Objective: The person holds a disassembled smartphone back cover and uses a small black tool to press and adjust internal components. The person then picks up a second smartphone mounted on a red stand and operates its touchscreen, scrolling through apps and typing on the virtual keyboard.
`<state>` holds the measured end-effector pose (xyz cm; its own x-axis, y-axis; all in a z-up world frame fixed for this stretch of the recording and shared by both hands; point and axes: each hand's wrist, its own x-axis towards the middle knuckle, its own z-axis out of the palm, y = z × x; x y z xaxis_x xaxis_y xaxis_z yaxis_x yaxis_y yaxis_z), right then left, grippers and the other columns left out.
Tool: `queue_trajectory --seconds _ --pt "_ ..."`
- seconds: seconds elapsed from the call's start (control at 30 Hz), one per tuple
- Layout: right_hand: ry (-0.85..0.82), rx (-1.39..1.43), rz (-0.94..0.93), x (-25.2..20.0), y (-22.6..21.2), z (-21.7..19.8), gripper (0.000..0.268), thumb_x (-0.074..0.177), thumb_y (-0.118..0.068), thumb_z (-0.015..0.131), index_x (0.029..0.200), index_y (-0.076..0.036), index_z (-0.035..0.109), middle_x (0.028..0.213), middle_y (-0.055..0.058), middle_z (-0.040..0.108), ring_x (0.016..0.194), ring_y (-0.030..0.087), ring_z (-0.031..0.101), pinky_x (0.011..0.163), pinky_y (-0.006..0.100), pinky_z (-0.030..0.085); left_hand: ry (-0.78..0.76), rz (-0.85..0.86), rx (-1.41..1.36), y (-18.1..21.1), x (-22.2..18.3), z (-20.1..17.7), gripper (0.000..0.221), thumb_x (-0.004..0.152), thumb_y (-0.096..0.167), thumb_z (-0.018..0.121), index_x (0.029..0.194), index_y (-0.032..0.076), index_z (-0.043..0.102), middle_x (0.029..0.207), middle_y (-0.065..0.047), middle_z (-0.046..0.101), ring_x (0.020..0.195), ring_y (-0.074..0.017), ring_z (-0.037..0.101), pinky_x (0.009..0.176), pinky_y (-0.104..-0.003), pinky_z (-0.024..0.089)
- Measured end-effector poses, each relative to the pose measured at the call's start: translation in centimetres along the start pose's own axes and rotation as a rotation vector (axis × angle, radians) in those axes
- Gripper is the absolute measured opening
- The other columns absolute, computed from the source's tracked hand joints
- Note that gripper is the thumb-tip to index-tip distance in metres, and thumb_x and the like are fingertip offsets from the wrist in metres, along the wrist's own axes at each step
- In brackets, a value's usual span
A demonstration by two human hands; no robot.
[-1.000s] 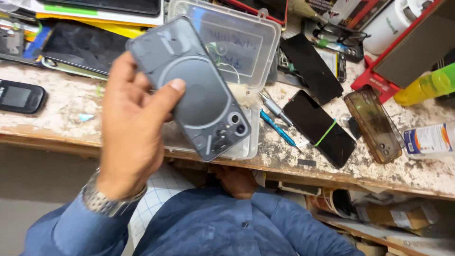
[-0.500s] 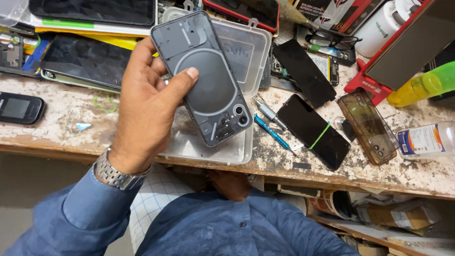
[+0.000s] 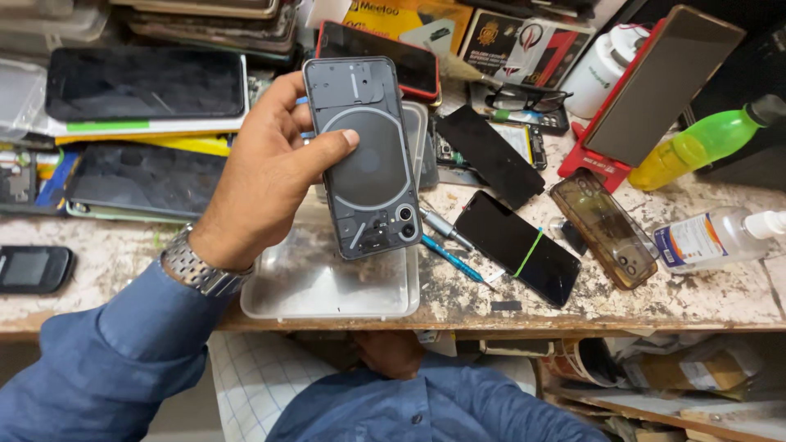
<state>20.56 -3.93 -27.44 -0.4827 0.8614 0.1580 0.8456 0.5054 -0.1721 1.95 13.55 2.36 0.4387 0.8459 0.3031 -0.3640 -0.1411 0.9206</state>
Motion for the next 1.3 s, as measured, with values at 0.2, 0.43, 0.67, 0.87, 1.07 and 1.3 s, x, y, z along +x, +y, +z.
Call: queue_trajectory --seconds 0.2,0.43,0.67,0.87,1.07,1.3 --pt "-0.026 0.118 0.016 0.5 0.2 -0.9 0.055 0.08 -0.03 0.073 0.128 -0.004 0.064 0.126 0.024 0.061 0.118 0.045 0.057 0.101 0.058 0.042 -0.032 -0.033 -0.084 -1.3 1.3 0.3 0.054 0.093 -0.001 0.066 0.144 -0.002 0.047 0.123 -0.012 0.071 0.108 -0.0133 0.069 0.095 -0.026 0.059" --pt "-0.175 0.234 0.135 0.7 -0.2 -0.7 0.052 0.084 -0.032 0.072 0.127 -0.004 0.063 0.12 0.022 0.062 0.114 0.043 0.058 0.101 0.056 0.044 -0.065 -0.081 -0.138 -2.0 0.6 0.0 0.055 0.093 -0.001 0.065 0.144 -0.002 0.046 0.123 -0.012 0.071 0.11 -0.014 0.069 0.096 -0.028 0.059" --pt "-0.134 0.209 0.171 0.7 0.0 0.2 0.051 0.083 -0.032 0.072 0.125 -0.004 0.064 0.119 0.022 0.063 0.113 0.044 0.058 0.099 0.055 0.043 -0.029 -0.089 -0.158 -1.7 0.4 -0.1 0.056 0.092 0.0 0.066 0.144 -0.001 0.046 0.124 -0.011 0.07 0.11 -0.0137 0.068 0.095 -0.028 0.058" --pt "-0.112 0.25 0.23 1.0 -0.1 -0.7 0.045 0.088 -0.03 0.069 0.126 -0.006 0.066 0.122 0.021 0.064 0.114 0.043 0.059 0.099 0.053 0.044 -0.014 -0.106 -0.138 -1.4 0.4 -0.1 0.057 0.091 0.003 0.069 0.143 0.0 0.048 0.122 -0.011 0.071 0.107 -0.0127 0.069 0.093 -0.027 0.058" --pt "-0.076 0.309 0.297 -0.1 0.5 -3.6 0.04 0.093 -0.028 0.066 0.127 -0.008 0.067 0.124 0.02 0.065 0.114 0.041 0.06 0.099 0.051 0.045 0.032 -0.142 -0.129 -1.6 0.5 -0.1 0.043 0.098 0.012 0.065 0.138 0.001 0.053 0.111 -0.008 0.073 0.094 -0.0091 0.068 0.078 -0.023 0.056" --pt "-0.132 0.186 0.319 -6.9 4.9 -7.3 0.042 0.086 -0.024 0.071 0.124 -0.007 0.067 0.124 0.022 0.065 0.114 0.043 0.06 0.1 0.051 0.045 0.056 -0.111 -0.192 -2.5 0.6 -0.2 0.028 0.102 0.013 0.061 0.127 0.001 0.056 0.104 -0.007 0.074 0.086 -0.0082 0.07 0.076 -0.023 0.059"
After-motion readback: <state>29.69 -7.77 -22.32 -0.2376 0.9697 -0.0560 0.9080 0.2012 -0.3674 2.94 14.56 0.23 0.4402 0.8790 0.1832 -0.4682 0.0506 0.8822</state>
